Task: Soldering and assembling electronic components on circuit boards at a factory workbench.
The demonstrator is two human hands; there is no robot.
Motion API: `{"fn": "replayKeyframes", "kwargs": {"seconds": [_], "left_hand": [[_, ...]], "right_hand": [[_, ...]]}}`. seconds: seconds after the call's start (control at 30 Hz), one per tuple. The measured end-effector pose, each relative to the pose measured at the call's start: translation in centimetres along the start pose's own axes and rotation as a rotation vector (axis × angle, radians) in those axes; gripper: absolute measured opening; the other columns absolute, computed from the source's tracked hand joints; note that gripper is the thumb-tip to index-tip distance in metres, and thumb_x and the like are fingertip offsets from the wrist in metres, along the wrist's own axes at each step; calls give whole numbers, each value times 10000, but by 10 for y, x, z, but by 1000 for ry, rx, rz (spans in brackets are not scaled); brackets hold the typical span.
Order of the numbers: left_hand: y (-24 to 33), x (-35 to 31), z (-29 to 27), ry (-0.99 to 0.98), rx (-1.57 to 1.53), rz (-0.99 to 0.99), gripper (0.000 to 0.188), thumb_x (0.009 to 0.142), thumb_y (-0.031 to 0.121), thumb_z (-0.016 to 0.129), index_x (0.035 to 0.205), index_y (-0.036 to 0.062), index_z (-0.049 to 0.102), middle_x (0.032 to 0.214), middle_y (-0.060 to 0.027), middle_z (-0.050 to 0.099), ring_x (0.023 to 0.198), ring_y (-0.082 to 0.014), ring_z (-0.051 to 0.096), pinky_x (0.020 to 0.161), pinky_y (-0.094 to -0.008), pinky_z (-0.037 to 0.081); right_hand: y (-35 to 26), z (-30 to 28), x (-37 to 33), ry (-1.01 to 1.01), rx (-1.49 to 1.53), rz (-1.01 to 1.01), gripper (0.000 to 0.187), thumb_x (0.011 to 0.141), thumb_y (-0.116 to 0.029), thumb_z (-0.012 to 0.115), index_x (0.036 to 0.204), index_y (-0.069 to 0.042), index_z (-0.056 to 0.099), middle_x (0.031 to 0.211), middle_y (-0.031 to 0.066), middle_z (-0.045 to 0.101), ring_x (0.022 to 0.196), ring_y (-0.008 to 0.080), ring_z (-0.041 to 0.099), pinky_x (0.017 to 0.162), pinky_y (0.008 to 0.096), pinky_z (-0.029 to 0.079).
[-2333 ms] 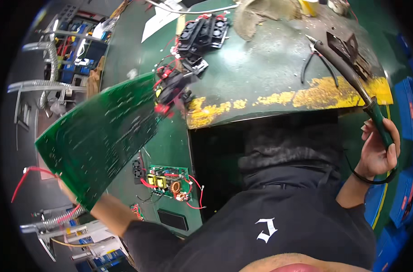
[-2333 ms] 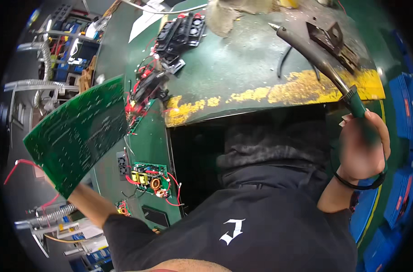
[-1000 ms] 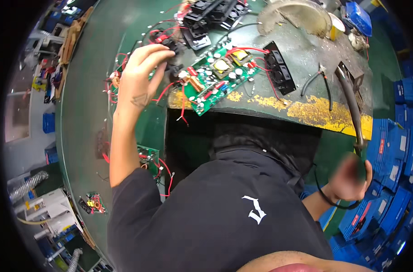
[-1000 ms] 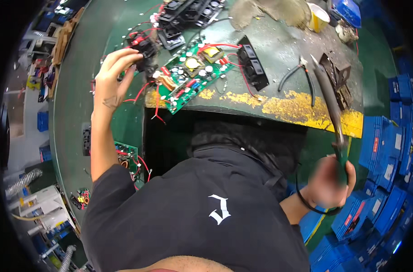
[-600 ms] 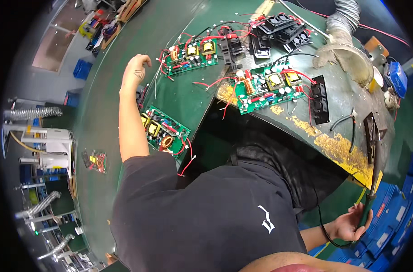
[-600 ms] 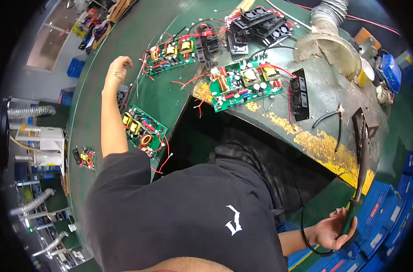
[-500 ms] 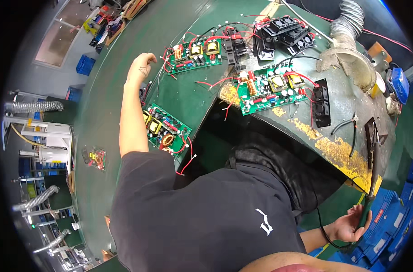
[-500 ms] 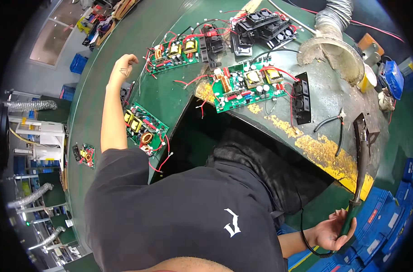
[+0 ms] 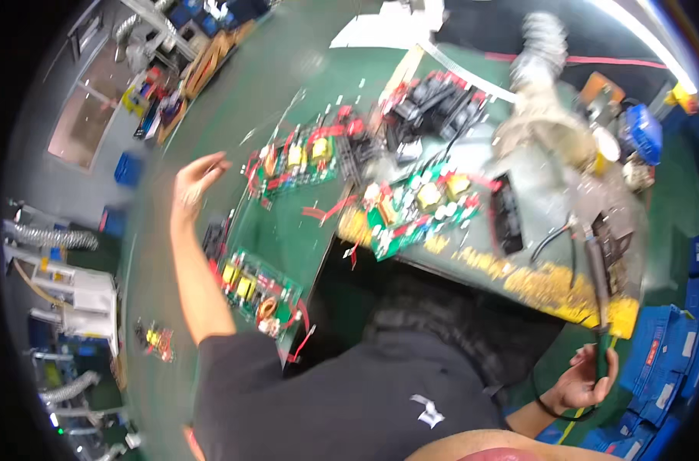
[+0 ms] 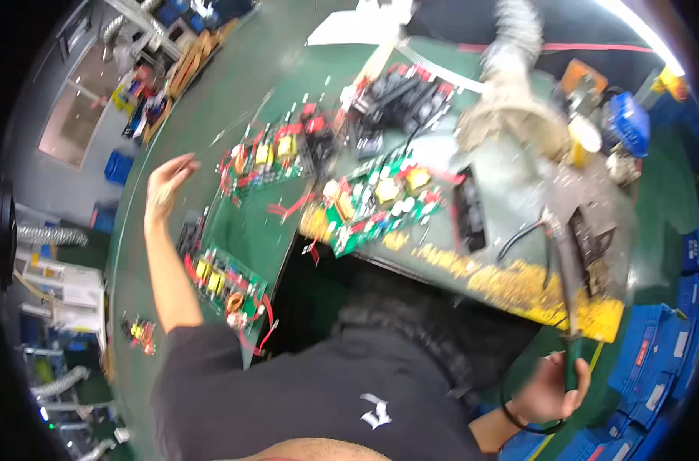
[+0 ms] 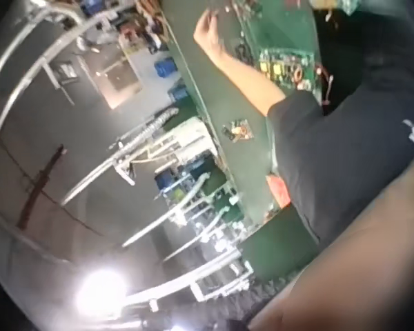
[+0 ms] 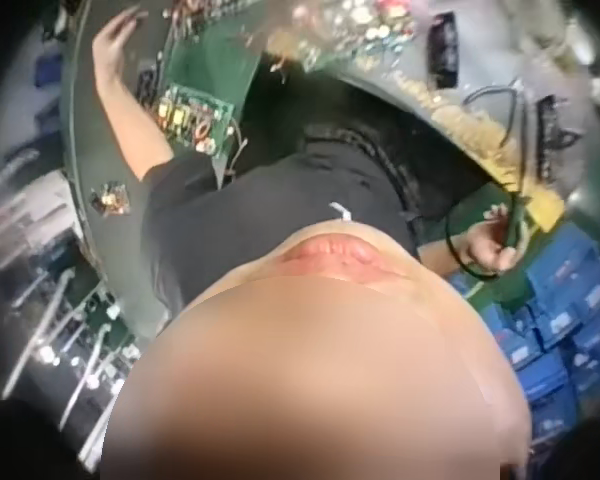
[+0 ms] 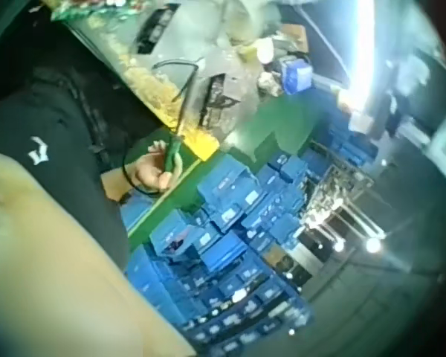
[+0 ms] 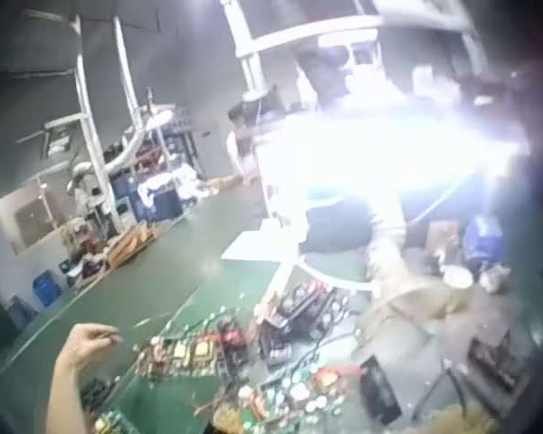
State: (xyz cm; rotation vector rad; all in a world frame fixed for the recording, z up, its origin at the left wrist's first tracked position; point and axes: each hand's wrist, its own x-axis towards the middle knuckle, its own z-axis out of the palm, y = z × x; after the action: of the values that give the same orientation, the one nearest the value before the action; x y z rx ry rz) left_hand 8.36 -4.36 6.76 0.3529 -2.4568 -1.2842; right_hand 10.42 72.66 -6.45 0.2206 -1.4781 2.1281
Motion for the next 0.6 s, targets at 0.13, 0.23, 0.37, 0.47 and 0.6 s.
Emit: {"fn": "replayKeyframes", "kwargs": {"seconds": [0.13, 0.23, 0.37, 0.47, 0.6], "left_hand": [[64, 11, 33, 68, 2, 177, 190, 925, 93, 696, 1021, -65, 742, 963, -86, 712, 890, -169, 663, 836, -299, 526], [138, 15, 92, -11, 122, 438, 126, 830, 68, 731, 901, -23, 783, 1048, -86, 670, 938, -173, 632, 811, -306, 503], [165, 2, 151, -219, -204, 460, 125, 895, -3, 665, 951, -44, 770, 900, -93, 716, 848, -172, 667, 731, -293, 531], [179, -17, 178, -373, -176, 414, 148, 951, 27, 643, 1006, -21, 772, 739, -9, 596, 651, -127, 567, 610, -271, 469], [196, -42, 203, -317, -170, 483, 141, 894, 42, 680, 968, 0, 793, 738, -21, 601, 753, -142, 575, 703, -300, 468]], "right_hand": [[14, 22, 8, 142, -76, 18, 585, 973, -413, 477, 1297, 62, 586, 895, 237, 711, 712, 259, 664, 546, 290, 489], [11, 38, 16, 173, -93, -21, 561, 972, -410, 463, 1246, 57, 607, 846, 208, 711, 674, 248, 664, 535, 289, 481], [-19, 67, 14, 195, -214, -84, 554, 938, -420, 480, 1157, 63, 639, 790, 203, 697, 635, 257, 660, 524, 304, 495], [-31, 51, 11, 229, -231, -107, 559, 924, -441, 513, 1154, 53, 641, 776, 184, 705, 598, 237, 666, 473, 290, 492], [-67, 44, 13, 145, -157, -143, 518, 1005, -438, 557, 1171, 33, 697, 898, 228, 745, 710, 300, 718, 607, 388, 575]]}}
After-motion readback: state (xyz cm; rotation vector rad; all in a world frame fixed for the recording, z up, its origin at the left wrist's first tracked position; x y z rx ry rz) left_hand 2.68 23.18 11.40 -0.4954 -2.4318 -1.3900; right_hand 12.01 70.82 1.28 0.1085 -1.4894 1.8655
